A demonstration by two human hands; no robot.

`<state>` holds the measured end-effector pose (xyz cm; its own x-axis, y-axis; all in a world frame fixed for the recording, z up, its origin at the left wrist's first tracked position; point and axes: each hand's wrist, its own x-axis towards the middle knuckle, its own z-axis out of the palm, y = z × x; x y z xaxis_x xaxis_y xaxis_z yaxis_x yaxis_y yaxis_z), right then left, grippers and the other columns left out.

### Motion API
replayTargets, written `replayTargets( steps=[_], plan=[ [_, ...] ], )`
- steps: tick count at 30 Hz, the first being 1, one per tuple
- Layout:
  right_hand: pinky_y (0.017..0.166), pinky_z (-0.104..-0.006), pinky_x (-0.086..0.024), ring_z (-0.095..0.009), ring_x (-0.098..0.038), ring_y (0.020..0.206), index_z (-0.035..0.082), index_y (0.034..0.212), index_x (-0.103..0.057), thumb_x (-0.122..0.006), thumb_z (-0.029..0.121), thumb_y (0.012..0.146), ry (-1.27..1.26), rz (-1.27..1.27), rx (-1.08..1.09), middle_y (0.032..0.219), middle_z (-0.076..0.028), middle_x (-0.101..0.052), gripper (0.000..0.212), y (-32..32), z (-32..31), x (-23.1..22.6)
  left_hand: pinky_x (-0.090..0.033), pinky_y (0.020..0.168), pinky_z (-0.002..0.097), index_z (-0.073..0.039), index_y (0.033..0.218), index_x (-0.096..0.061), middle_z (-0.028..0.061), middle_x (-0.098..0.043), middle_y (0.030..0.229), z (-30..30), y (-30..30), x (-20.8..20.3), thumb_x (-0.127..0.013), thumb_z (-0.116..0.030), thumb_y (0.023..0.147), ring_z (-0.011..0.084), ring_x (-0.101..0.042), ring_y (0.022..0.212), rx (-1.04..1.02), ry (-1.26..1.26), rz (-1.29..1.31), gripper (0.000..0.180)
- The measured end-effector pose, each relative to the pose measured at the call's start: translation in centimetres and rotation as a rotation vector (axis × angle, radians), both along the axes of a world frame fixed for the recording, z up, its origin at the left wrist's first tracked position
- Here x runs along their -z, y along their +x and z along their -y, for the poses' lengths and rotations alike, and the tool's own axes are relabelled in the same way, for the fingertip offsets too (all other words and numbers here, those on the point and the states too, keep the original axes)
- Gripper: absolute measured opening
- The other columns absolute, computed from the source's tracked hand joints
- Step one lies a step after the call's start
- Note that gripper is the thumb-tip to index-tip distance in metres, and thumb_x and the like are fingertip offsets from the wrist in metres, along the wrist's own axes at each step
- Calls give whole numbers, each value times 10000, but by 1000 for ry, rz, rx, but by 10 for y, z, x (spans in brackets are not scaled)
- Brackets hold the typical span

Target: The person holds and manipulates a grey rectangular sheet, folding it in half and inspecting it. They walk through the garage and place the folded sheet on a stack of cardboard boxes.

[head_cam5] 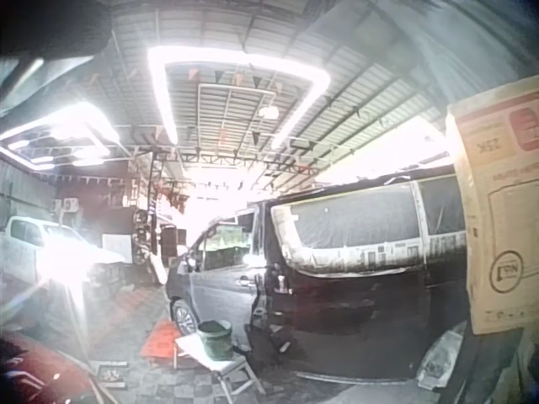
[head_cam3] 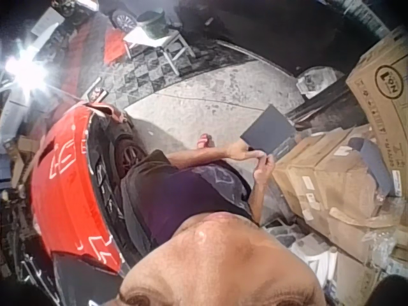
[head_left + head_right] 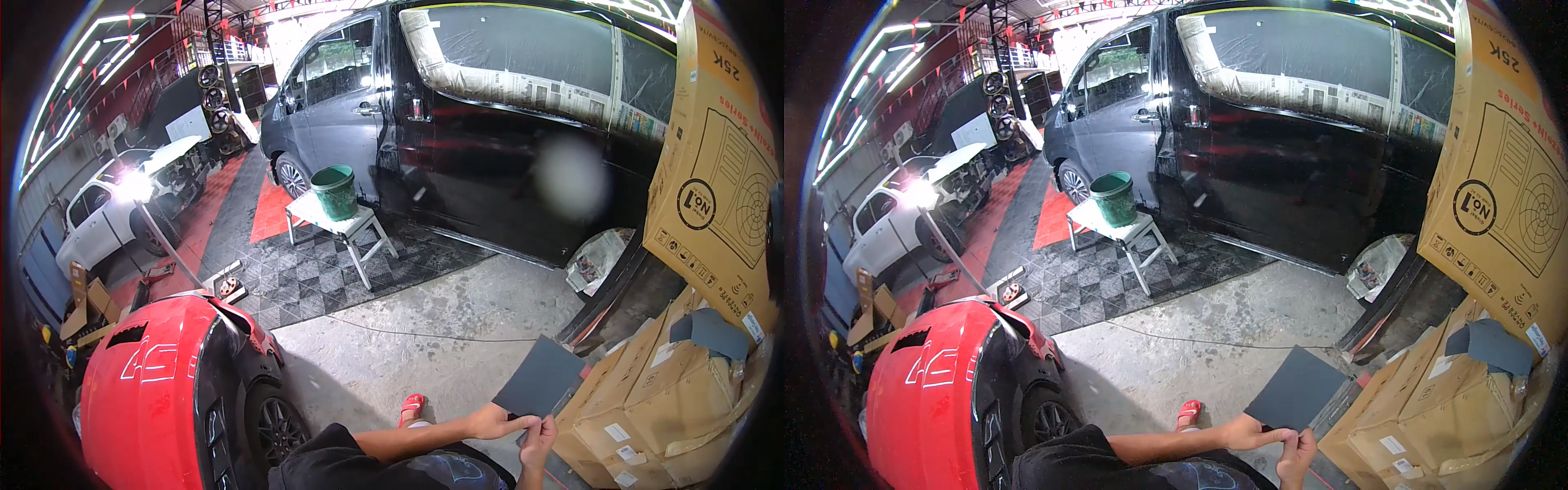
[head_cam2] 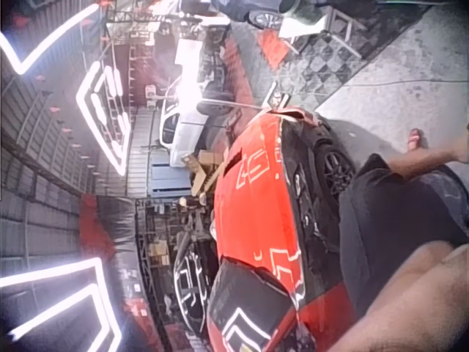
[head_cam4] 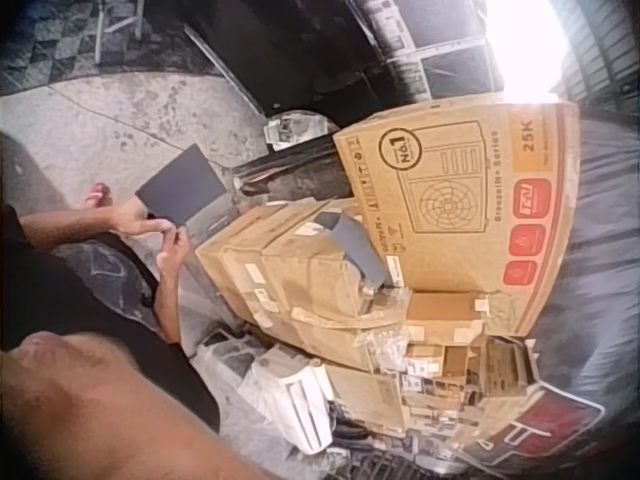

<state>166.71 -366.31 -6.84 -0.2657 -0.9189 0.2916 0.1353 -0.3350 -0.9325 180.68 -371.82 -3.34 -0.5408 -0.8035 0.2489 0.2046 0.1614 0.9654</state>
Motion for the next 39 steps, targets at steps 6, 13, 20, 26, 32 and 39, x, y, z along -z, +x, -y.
replayTargets(
  steps=[6,13,20,26,32,39],
  plan=[
    [633,-248,-375,-81,-480,701,48,820,-519,-523,185,1014,9,155,-121,772,-8,-558,237,-8,-2,0,-456,685,266,5,1048,-613,-1,-596,885,3,-2,15,-567,-232,1019,74,-521,808,209,107,-20,243],
    [554,-263,-372,-90,-473,593,35,708,-530,-535,209,1006,81,-186,73,646,-23,-560,344,-14,-3,-9,-303,461,287,-16,626,-603,-49,-430,548,10,10,3,-609,-391,982,58,-380,539,-52,227,136,517],
    [583,-256,-391,-95,-485,621,60,719,-492,-520,209,1025,114,-133,37,677,-22,-544,342,-11,-5,-2,-301,500,263,-39,711,-630,-77,-444,622,14,21,0,-586,-376,999,33,-377,589,19,170,231,445],
    [562,-269,-427,-106,-512,583,44,661,-476,-569,205,1000,88,-41,29,625,-49,-564,387,-9,-3,3,-334,484,274,-40,654,-587,-36,-467,565,20,26,5,-559,-408,1003,46,-411,556,-172,148,120,508],
    [552,-270,-417,-107,-511,576,52,656,-456,-576,199,999,111,-105,119,609,-48,-543,391,-6,-5,3,-396,531,273,-20,705,-603,9,-543,625,21,35,-17,-446,-451,1036,77,-463,583,-71,145,152,565],
    [527,-262,-377,-102,-472,551,62,659,-464,-580,194,993,68,72,69,599,-36,-517,377,-7,-2,13,-442,584,320,31,818,-662,61,-564,648,21,39,-33,-310,-495,1053,149,-522,595,-108,30,201,674]
  ],
)
